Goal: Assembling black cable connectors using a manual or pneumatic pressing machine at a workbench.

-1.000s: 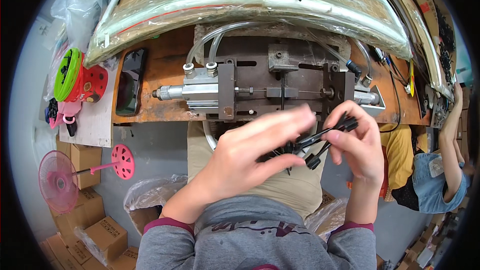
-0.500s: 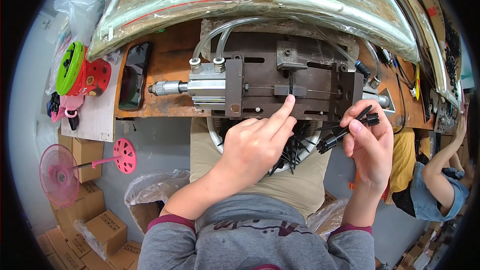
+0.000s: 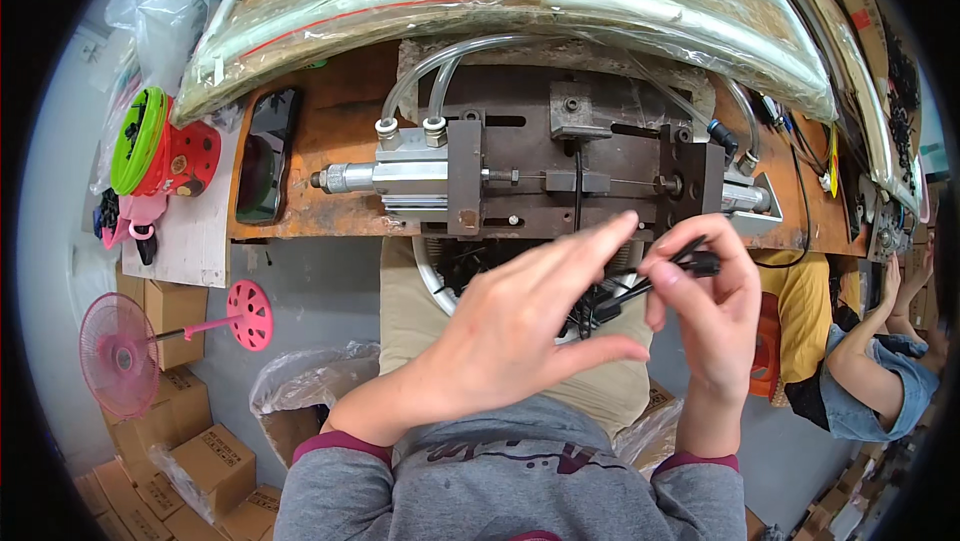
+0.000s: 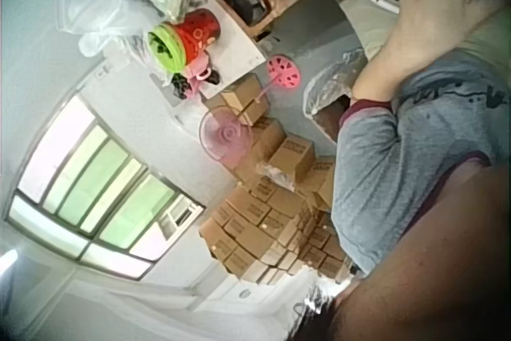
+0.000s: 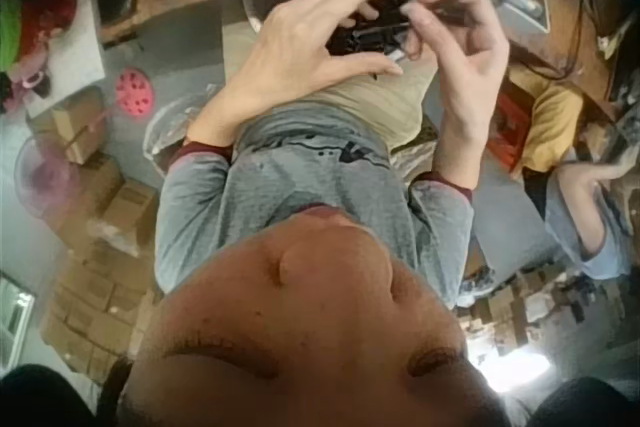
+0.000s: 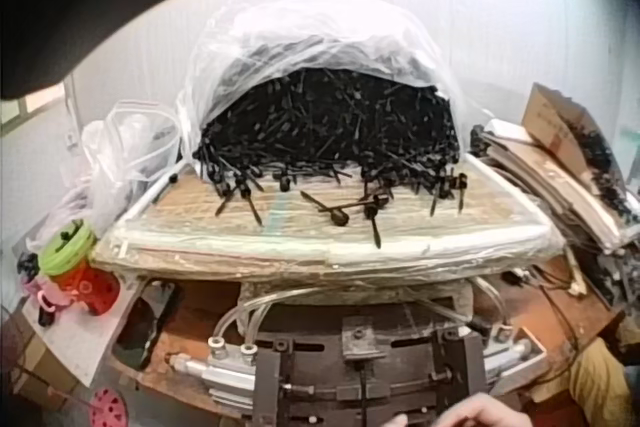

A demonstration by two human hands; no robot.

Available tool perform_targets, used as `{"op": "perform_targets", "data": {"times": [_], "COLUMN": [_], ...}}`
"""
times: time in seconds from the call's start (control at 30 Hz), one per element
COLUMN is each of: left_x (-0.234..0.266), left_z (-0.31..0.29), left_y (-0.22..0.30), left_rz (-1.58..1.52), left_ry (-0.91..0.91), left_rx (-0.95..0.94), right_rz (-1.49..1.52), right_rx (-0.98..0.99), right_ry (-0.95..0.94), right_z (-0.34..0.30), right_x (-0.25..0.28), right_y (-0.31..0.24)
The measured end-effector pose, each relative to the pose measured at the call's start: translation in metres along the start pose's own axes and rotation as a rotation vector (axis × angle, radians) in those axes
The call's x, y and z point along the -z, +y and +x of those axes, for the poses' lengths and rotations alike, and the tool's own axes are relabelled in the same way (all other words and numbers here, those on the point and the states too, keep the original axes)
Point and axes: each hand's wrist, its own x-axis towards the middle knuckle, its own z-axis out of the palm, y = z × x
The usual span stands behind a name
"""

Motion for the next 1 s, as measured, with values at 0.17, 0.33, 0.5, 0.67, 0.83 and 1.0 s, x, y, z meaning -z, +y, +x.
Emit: {"op": "perform_targets", "data": {"times": [0.17, 0.33, 0.5, 0.67, 0.83, 1.0], "left_x": [0.0, 0.003, -0.002, 0.005, 0.013, 0.02], "left_z": [-0.01, -0.011, -0.014, -0.02, -0.024, -0.031], "left_y": [-0.01, 0.002, -0.004, -0.011, -0.008, -0.009], "left_rz": [0.171, -0.136, -0.041, -0.03, -0.529, -0.633], "left_ry": [-0.204, -0.178, -0.047, -0.055, 0.085, 0.068], "left_rx": [0.019, 0.227, 0.149, 0.17, 0.406, 0.318], "right_rz": [-0.011, -0.086, -0.059, -0.108, -0.636, -0.941], "right_rx": [0.007, -0.032, -0.014, 0.152, 0.876, 1.065], "right_ry": [-0.072, -0.154, -0.11, 0.023, 0.184, 0.007], "right_z": [0.006, 0.008, 0.009, 0.009, 0.026, 0.038], "right_x": [-0.007, -0.008, -0.014, -0.003, 0.0, -0.01], "right_y": [-0.001, 0.002, 0.001, 0.004, 0.029, 0.078]}}
